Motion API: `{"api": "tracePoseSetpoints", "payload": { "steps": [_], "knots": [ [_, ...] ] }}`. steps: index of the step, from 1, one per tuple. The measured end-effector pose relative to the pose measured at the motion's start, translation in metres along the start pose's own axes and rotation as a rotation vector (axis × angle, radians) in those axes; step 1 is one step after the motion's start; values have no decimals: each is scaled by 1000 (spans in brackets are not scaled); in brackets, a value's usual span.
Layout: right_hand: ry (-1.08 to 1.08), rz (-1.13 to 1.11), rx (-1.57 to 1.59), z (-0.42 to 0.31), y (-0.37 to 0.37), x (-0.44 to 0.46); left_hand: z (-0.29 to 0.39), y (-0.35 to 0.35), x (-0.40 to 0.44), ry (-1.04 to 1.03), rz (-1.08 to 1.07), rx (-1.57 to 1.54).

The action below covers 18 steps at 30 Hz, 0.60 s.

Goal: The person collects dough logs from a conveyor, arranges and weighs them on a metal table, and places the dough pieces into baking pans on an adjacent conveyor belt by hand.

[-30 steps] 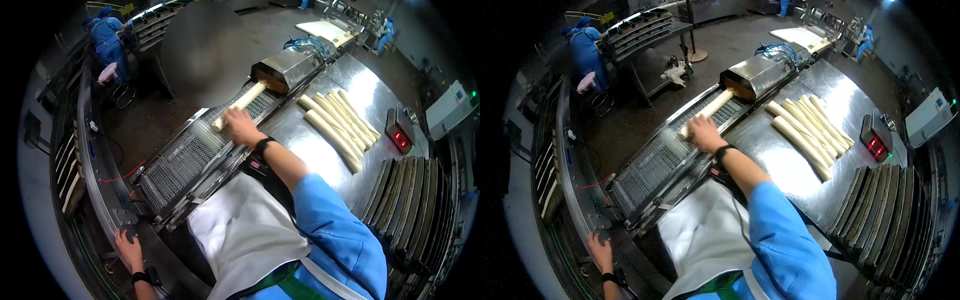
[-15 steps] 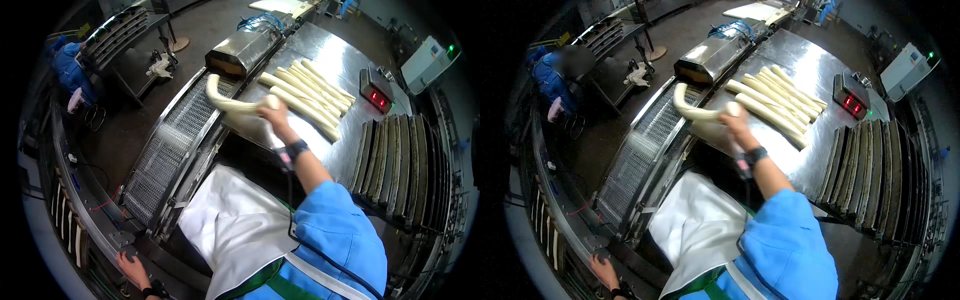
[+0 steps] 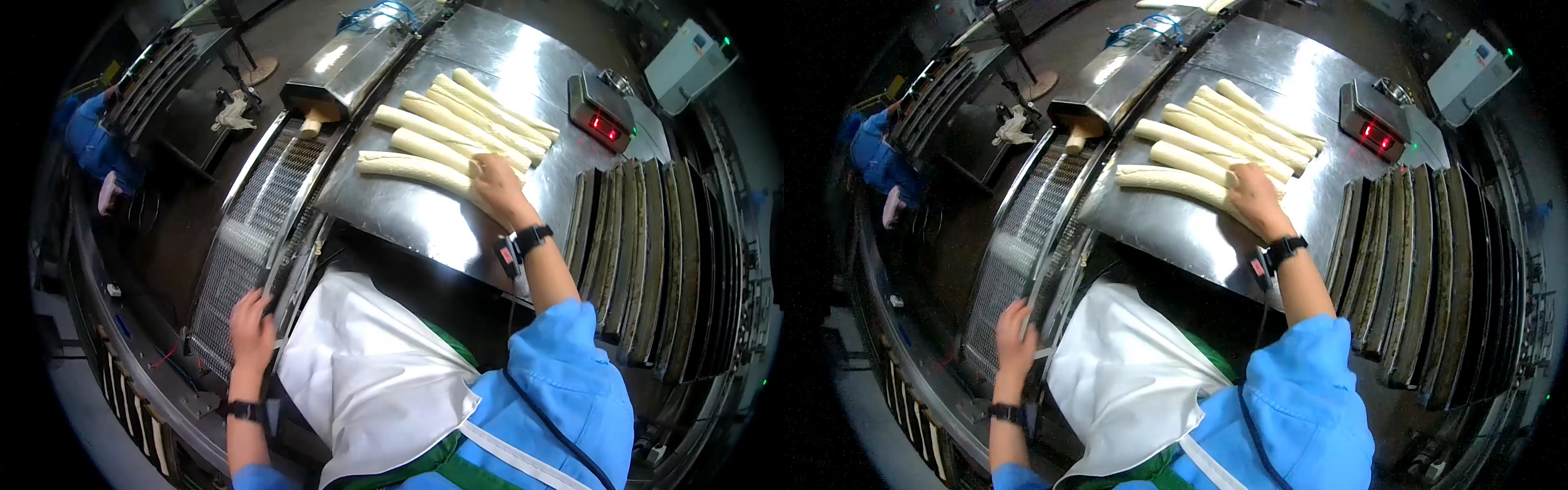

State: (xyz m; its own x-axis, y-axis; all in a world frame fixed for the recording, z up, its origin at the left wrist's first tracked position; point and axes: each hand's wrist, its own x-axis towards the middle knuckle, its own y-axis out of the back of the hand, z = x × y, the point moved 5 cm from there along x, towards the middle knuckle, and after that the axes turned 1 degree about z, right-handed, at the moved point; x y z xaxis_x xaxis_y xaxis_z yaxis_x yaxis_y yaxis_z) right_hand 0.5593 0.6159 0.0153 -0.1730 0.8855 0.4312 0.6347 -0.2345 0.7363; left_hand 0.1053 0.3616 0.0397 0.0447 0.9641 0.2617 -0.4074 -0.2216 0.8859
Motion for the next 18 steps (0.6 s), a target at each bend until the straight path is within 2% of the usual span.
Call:
{"api": "tracePoseSetpoints", "payload": {
  "steps": [1, 2, 4, 5, 7, 8, 10, 11, 12, 15, 16, 17, 18],
  "knots": [
    [-7, -173, -98, -1, -8, 15, 26, -18, 30, -80, -38, -55],
    [-126, -295, -148, -17, -1, 22, 56, -34, 56, -214, -69, -90],
    [-184, -508, -208, 4, -18, 33, 109, -71, 95, -345, -199, -142],
    [-199, -506, -208, 9, -16, 35, 133, -89, 109, -393, -248, -196],
    [-117, -639, -79, 5, -13, 40, 174, -122, 129, -497, -344, -183],
    [-125, -639, -81, 4, -10, 44, 189, -135, 135, -539, -393, -168],
    [-121, -829, -194, 2, -17, 49, 211, -159, 143, -559, -505, -168],
    [-163, -778, -201, -5, -16, 53, 217, -165, 147, -564, -509, -168],
    [-249, -818, -157, -8, -11, 55, 222, -170, 150, -590, -524, -114],
    [-484, -719, 286, 44, -11, 82, 222, -182, 164, -603, -565, 17],
    [-434, -644, 371, 57, 9, 99, 218, -188, 168, -568, -593, 91],
    [-535, -576, 541, 60, 41, 113, 218, -191, 172, -575, -586, 87],
    [-648, -405, 588, 81, 66, 128, 217, -192, 176, -587, -587, 97]
  ]
}}
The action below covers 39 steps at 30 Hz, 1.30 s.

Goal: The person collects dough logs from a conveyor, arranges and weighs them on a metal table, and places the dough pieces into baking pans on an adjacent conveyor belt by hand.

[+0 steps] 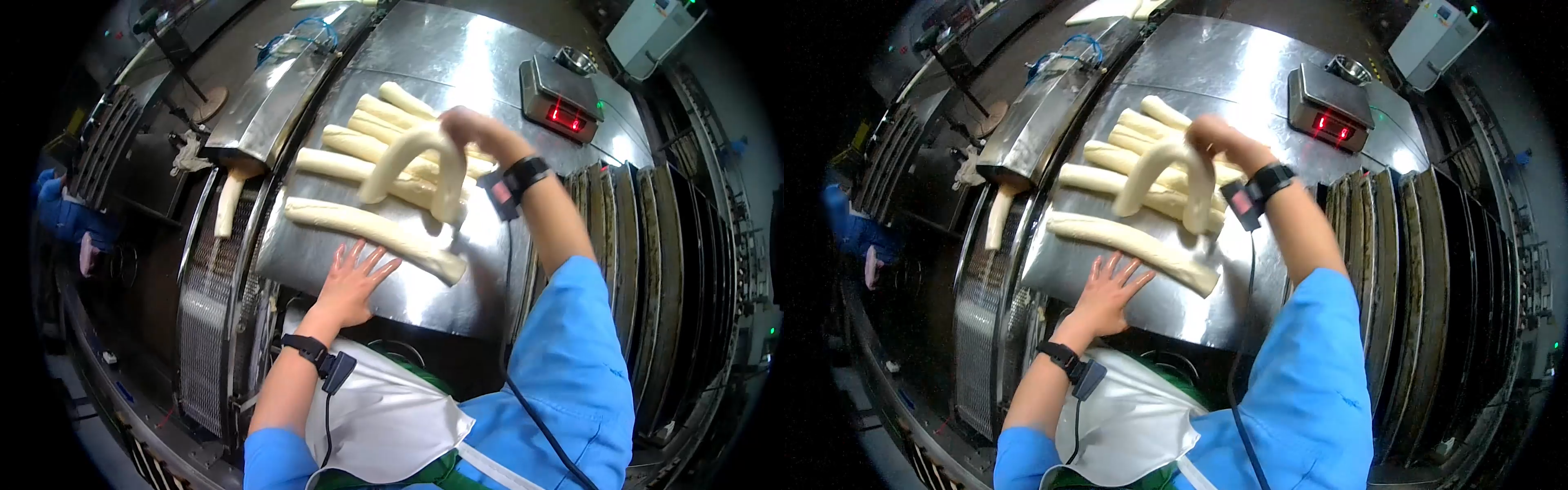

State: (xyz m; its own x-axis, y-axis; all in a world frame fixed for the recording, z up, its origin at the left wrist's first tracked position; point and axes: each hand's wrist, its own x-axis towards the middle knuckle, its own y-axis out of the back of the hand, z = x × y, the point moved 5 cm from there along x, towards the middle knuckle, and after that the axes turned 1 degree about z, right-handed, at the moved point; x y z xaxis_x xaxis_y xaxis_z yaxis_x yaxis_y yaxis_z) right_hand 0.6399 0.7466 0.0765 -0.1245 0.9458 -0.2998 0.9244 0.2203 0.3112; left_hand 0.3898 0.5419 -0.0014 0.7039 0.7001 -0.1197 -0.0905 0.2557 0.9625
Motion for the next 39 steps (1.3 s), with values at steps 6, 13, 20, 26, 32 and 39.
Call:
{"api": "tracePoseSetpoints", "payload": {
  "steps": [6, 13, 20, 26, 32, 39],
  "knots": [
    [49, 484, 119, -64, 200, 1, -6, 12, 11, -56, -57, 22],
    [149, 1314, -442, 3, 312, 34, -7, 17, 18, -117, -91, -6],
    [-80, 1192, -444, 85, 275, 46, -11, 9, 24, -137, -159, 26],
    [-311, 1413, -782, 42, 243, 43, -10, 8, 25, -136, -118, 13],
    [188, 1197, -983, 0, 176, 80, -8, 7, 24, -139, -118, 55],
    [281, 1066, -953, -5, 148, 83, -9, 5, 24, -131, -141, 72]
  ]
}}
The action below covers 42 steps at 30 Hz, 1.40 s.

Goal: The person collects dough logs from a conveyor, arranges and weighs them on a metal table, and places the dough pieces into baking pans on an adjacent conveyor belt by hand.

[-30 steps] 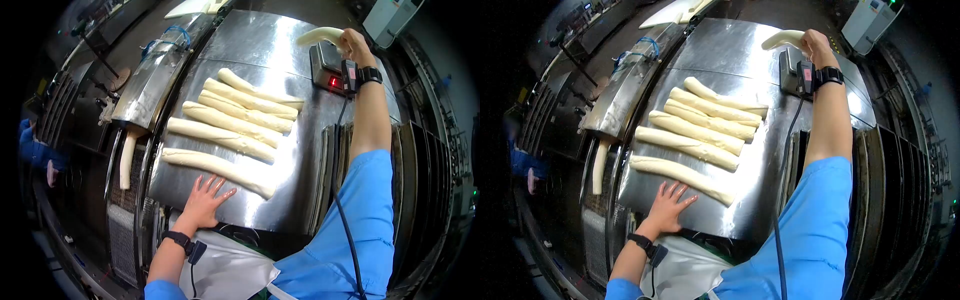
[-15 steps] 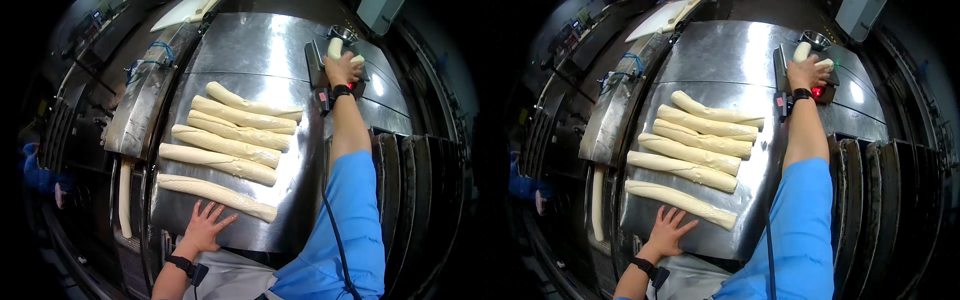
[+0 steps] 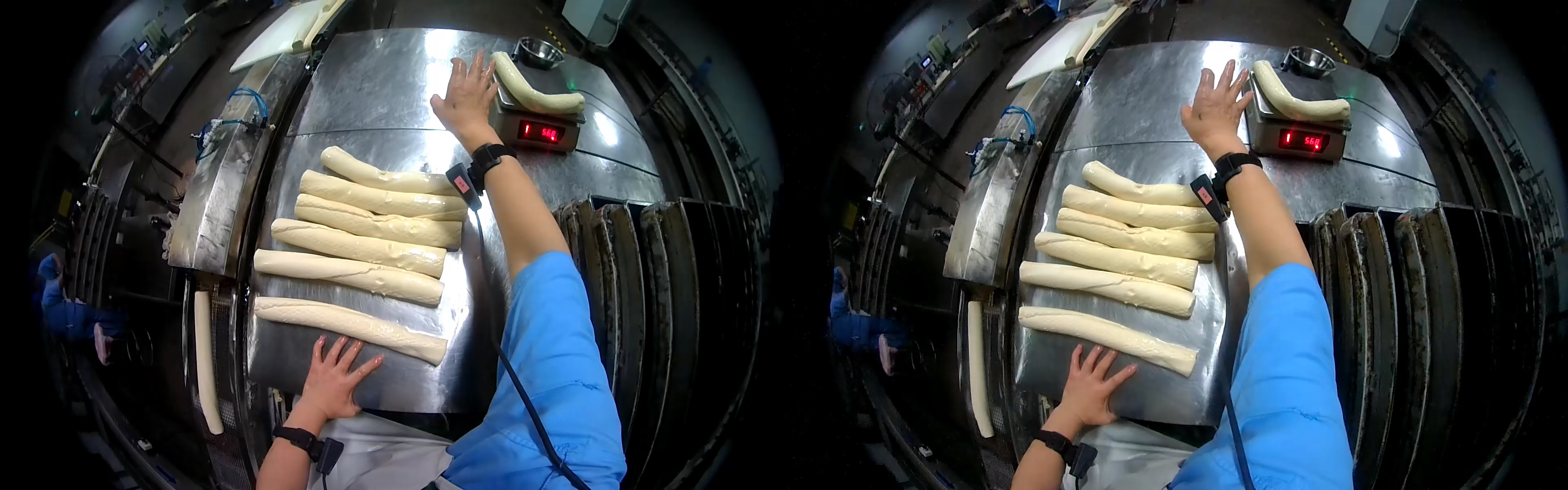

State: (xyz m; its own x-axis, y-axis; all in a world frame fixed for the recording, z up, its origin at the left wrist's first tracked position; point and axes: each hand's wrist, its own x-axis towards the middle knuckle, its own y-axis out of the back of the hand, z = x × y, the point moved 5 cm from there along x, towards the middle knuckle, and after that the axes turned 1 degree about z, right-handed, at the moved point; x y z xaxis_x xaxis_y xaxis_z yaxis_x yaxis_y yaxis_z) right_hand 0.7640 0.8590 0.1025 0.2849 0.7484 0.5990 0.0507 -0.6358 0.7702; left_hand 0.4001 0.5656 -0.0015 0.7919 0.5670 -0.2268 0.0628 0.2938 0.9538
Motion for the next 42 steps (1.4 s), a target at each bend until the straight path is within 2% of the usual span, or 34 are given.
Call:
{"api": "tracePoseSetpoints", "payload": {
  "steps": [3, 6, 7, 8, 9, 10, 11, 13, 15, 16, 17, 19, 21, 22, 24, 26, 27, 28, 29, 30, 31, 32, 33, 34, 35, 37, 38, 39, 40, 41, 42],
  "knots": [
    [-33, -25, -6, 15, -4, 4, 0, 1, 0, 36, -44, -38],
    [-107, 34, -265, 52, -2, 11, -1, 0, -1, 30, -23, -29],
    [-187, -86, -312, 51, 33, 9, 0, 3, 1, 39, -95, -14],
    [-280, -101, -308, 70, 36, 14, -1, 5, 1, 24, -91, -9],
    [-247, 81, -339, 97, 26, 8, -2, 4, -2, 14, -87, -7],
    [-460, -165, -305, 98, 41, 2, -3, 4, -3, 1, -82, -11],
    [-400, -131, -189, 112, 32, 1, -2, 3, -4, 7, -70, -19],
    [-468, -244, -96, 116, 23, 7, -2, 2, -6, 7, -54, -27],
    [-432, -352, 193, 122, -6, 21, -3, 7, -7, -1, -13, -44],
    [-364, -314, 343, 109, -9, 28, -1, 9, -9, -21, 5, -59],
    [-345, -329, 350, 101, -12, 36, -2, 9, -10, 2, 8, -69],
    [-773, -396, 1100, 92, -19, 40, -3, 9, -10, -27, 29, -79],
    [-709, -272, 1615, 73, -17, 56, -2, 11, -11, -16, 19, -62],
    [-548, -59, 1560, 64, -13, 67, -2, 9, -11, -8, 1, -63],
    [-384, 136, 1495, 43, -10, 73, -3, 9, -12, 7, -14, -73],
    [-108, -183, 1477, -22, 3, 60, -2, 11, -14, -5, 30, -80],
    [-116, -355, 1384, -43, -18, 53, -2, 9, -15, -2, 33, -82],
    [-262, -682, 1254, -87, 1, 17, -2, 9, -15, -9, 99, -73],
    [65, -495, 964, -106, -43, 3, -1, 9, -17, -17, 161, -67],
    [351, -476, 919, -145, -50, -32, -1, 8, -18, -9, 149, -20],
    [364, -685, 981, -183, -20, -79, 1, 6, -20, -5, 147, -22],
    [364, -847, 672, -212, -14, -124, 1, 6, -23, 20, 165, -35],
    [451, -1114, 724, -238, -20, -167, -1, 7, -24, 37, 186, -44],
    [556, -959, 501, -255, -14, -210, -1, 3, -26, 84, 127, 5],
    [658, -803, 280, -265, -5, -247, 1, 1, -30, 135, 169, 2],
    [767, -932, 76, -274, 11, -279, -5, -22, -44, 235, 135, -38],
    [753, -734, 208, -265, 14, -288, -12, -29, -59, 232, 259, -147],
    [759, -706, 280, -254, 22, -286, -21, -31, -82, 245, 384, -259],
    [678, -765, 290, -243, 36, -281, -26, -14, -115, 354, 428, -194],
    [540, -912, 347, -224, 20, -277, -37, -5, -153, 485, 523, -136],
    [595, -683, 139, -210, 39, -276, -49, 5, -195, 584, 629, -113]
  ]
}}
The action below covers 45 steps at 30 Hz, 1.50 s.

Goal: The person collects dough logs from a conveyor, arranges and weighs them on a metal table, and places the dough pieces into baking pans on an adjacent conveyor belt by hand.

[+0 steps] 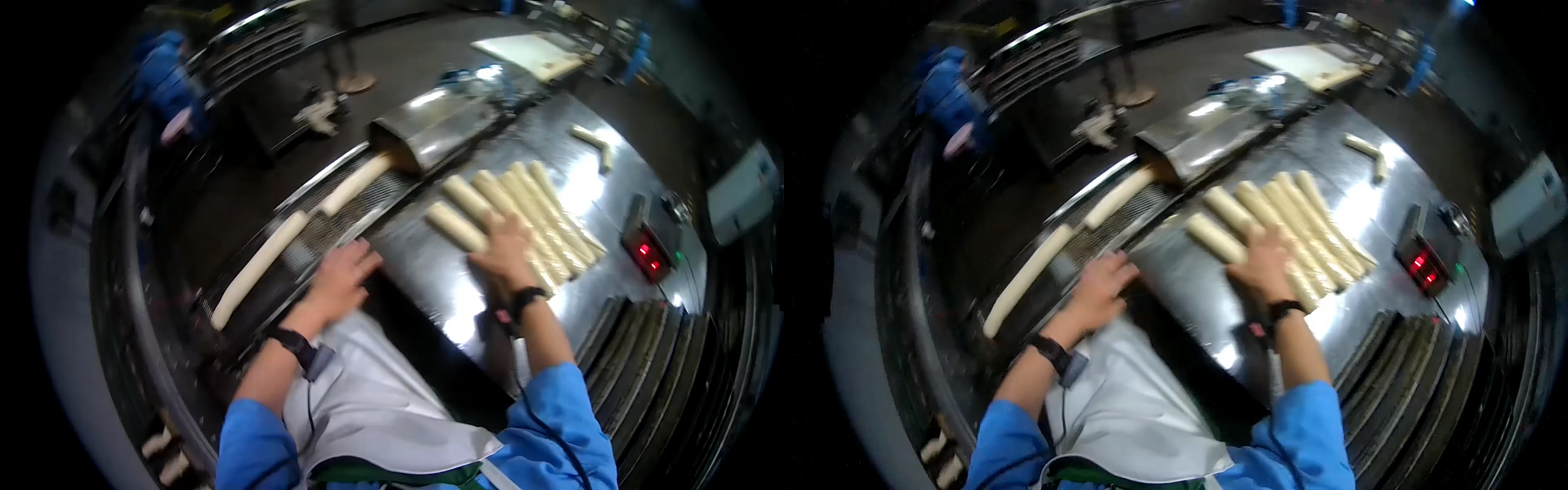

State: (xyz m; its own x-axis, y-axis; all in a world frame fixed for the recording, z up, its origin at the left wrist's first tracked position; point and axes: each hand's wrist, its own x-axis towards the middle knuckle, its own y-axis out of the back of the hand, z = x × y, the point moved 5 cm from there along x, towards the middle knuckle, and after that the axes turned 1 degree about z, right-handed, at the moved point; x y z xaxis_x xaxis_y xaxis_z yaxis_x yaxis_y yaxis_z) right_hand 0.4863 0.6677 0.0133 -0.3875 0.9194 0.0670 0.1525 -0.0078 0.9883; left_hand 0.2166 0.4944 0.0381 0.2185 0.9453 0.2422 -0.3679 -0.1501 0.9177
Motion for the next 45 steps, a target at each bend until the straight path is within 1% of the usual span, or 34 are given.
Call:
{"api": "tracePoseSetpoints", "payload": {
  "steps": [1, 2, 3, 4, 5, 6, 7, 8, 10, 12, 13, 15, 17, 18, 20, 21, 23, 24, 26, 28, 29, 31, 33, 35, 36, 37, 38, 39, 40, 41, 42, 43, 44, 45],
  "knots": [
    [28, 13, 68, 9, 11, -13, -36, 22, -27, 122, 134, 72],
    [30, 81, 55, 30, -7, -23, -79, 41, -60, 342, 126, 57],
    [15, 74, 70, 37, 3, -38, -122, 48, -109, 482, 256, 270],
    [-16, 68, 154, 40, 7, -51, -158, 52, -156, 687, 221, 383],
    [-71, 69, 83, 52, -4, -62, -185, 57, -203, 967, 128, 243],
    [-132, 68, -52, 48, 5, -78, -179, 69, -229, 1151, -29, 175],
    [-176, 71, -111, 49, 5, -90, -180, 69, -250, 1183, -19, 173],
    [-265, 29, -55, 45, 8, -100, -176, 70, -261, 1093, 51, 191],
    [-238, 72, -19, 46, -4, -112, -160, 75, -272, 968, 173, 215],
    [-192, 117, -17, 32, -4, -109, -142, 76, -273, 971, 188, 312],
    [-228, 118, -6, 20, -1, -110, -140, 75, -274, 964, 208, 343],
    [-257, 127, 15, 17, -4, -107, -141, 72, -279, 994, 198, 274],
    [-128, 217, 76, 26, -4, -98, -145, 73, -288, 1032, 244, 205],
    [-187, 192, 120, 30, 0, -96, -143, 76, -290, 1028, 251, 210],
    [-176, 215, 136, 24, 7, -90, -139, 78, -290, 1122, 324, -78],
    [-168, 227, 145, 23, 12, -88, -141, 73, -287, 1107, 408, -363],
    [139, 402, 196, -15, 18, -85, -109, 71, -258, 1215, 294, -875],
    [295, 328, 348, -46, 21, -83, -91, 74, -236, 1105, 222, -929],
    [405, 217, 574, -99, 5, -86, -52, 81, -189, 937, 132, -1048],
    [576, -16, 771, -172, 23, -96, -16, 92, -142, 829, 44, -1110],
    [588, -47, 830, -194, 30, -100, 1, 96, -117, 730, -9, -1270],
    [633, 109, 938, -216, 40, -100, 29, 103, -74, 592, -95, -1530],
    [379, 130, 1212, -203, 30, -85, 48, 111, -38, 365, -157, -1697],
    [87, 176, 856, -157, 37, -80, 56, 107, -12, 305, -67, -2033],
    [-12, 217, 830, -135, 42, -80, 66, 110, 2, 165, -164, -2200],
    [-47, 163, 907, -106, 32, -79, 65, 103, 9, 342, -64, -2134],
    [-76, 181, 844, -88, 41, -86, 50, 92, 12, 369, 41, -1861],
    [-82, 194, 664, -63, 33, -92, 27, 79, 13, 382, 143, -1584],
    [-47, 329, 632, -45, 33, -108, 6, 73, 11, 430, 187, -1273],
    [-43, 453, 440, -22, 19, -121, -19, 64, 4, 402, 156, -866],
    [-149, 369, 197, -6, 17, -130, -48, 53, -9, 369, 127, -461],
    [-212, 391, 13, 1, 21, -146, -77, 41, -25, 330, 140, -222],
    [-270, 353, 52, 16, 17, -157, -98, 36, -44, 290, 151, 16],
    [-328, 311, 93, 31, 10, -167, -115, 35, -62, 402, 94, 61]
  ]
}}
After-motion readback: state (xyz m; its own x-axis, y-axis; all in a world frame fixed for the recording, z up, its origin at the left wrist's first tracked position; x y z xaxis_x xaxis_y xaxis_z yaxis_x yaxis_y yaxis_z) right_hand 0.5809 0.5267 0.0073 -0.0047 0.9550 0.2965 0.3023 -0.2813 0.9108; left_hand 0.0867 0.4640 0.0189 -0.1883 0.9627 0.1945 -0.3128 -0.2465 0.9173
